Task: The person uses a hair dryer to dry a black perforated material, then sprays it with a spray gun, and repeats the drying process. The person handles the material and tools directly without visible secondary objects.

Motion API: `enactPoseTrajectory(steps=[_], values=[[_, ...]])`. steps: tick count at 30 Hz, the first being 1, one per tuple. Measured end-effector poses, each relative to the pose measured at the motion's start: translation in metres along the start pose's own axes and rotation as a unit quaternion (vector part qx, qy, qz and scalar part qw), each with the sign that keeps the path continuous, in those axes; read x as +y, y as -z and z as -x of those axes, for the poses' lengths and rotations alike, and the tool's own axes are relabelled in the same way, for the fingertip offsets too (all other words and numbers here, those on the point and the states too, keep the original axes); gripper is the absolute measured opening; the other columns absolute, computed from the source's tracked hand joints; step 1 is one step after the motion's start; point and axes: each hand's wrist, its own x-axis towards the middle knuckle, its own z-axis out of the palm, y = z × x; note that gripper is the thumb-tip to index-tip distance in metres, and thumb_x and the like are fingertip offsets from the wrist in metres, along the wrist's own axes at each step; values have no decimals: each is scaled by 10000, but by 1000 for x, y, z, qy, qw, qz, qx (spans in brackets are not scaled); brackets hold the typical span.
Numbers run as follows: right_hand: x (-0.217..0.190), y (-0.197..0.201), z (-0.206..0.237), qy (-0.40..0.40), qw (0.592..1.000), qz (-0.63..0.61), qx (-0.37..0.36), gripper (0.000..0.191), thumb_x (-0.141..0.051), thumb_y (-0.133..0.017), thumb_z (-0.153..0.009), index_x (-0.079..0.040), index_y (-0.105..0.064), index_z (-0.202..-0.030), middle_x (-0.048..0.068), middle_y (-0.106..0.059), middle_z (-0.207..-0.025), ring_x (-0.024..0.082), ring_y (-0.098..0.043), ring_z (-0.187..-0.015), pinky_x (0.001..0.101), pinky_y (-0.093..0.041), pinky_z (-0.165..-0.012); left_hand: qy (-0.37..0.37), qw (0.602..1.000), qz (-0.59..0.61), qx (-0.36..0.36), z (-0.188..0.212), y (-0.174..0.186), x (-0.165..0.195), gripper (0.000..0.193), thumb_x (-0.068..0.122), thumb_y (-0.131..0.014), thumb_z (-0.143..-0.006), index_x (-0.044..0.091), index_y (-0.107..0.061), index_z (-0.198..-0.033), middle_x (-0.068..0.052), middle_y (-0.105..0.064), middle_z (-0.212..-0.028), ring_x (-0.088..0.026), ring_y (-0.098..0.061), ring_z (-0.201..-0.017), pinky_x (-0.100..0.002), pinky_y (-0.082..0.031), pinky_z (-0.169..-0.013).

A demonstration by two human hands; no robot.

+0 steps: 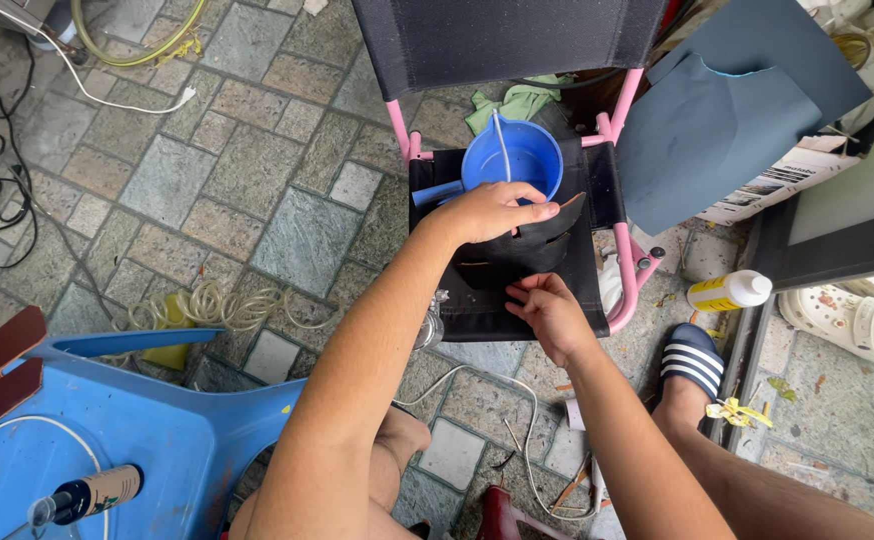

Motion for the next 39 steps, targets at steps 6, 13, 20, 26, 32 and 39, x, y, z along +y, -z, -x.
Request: enactPoseTrajectory(steps=[6,13,20,26,32,39], values=[[14,0,-16,53,999,-8,2,384,145,-452,-739,-11,-507,-1086,157,-541,-1261,340,-528,-1334,468,-428,-1145,-25,998,-28,49,8,11,6,706,709,-604,-843,145,-727,-1251,-171,-782,-1098,-275,-751,-1064,-387,-556,-923],[20,-20,-3,44,998,2,47,349,84,-494,-833,11,-544,-1171,126,-530,-1252,274,-513,-1311,419,-409,-1174,14,991,-97,86,12,2,15,738,756,-508,-850,190,-696,-1285,-140,-769,-1136,-302,-731,-1086,-422,-565,-910],[15,-27,8,58,996,50,53,347,44,-531,-865,-7,-572,-1206,106,-573,-1221,248,-530,-1162,380,-448,-1054,-17,995,-66,67,16,-6,21,744,770,-474,-859,196,-715,-1266,-127,-771,-1154,-289,-726,-1112,-406,-551,-939],[29,-35,68,166,856,487,52,360,-27,-669,-808,0,-580,-1156,142,-701,-1042,224,-704,-952,338,-570,-860,-54,972,-137,183,61,14,30,633,622,-642,-823,136,-686,-1226,-101,-756,-1150,-292,-700,-1086,-436,-556,-852],[95,-59,86,107,881,453,-85,425,-95,-665,-821,-12,-584,-1230,174,-750,-1130,267,-732,-1045,361,-578,-870,130,940,-315,11,152,22,10,846,612,-876,-586,91,-651,-1214,-153,-676,-1219,-331,-677,-1081,-460,-543,-901],[143,-71,55,145,848,506,-60,620,-153,-728,-799,41,-492,-1339,259,-609,-1311,382,-664,-1125,425,-539,-898,47,898,-435,50,195,-29,-24,544,239,-858,-747,69,-659,-1224,-147,-737,-1031,-336,-760,-910,-444,-618,-735]])
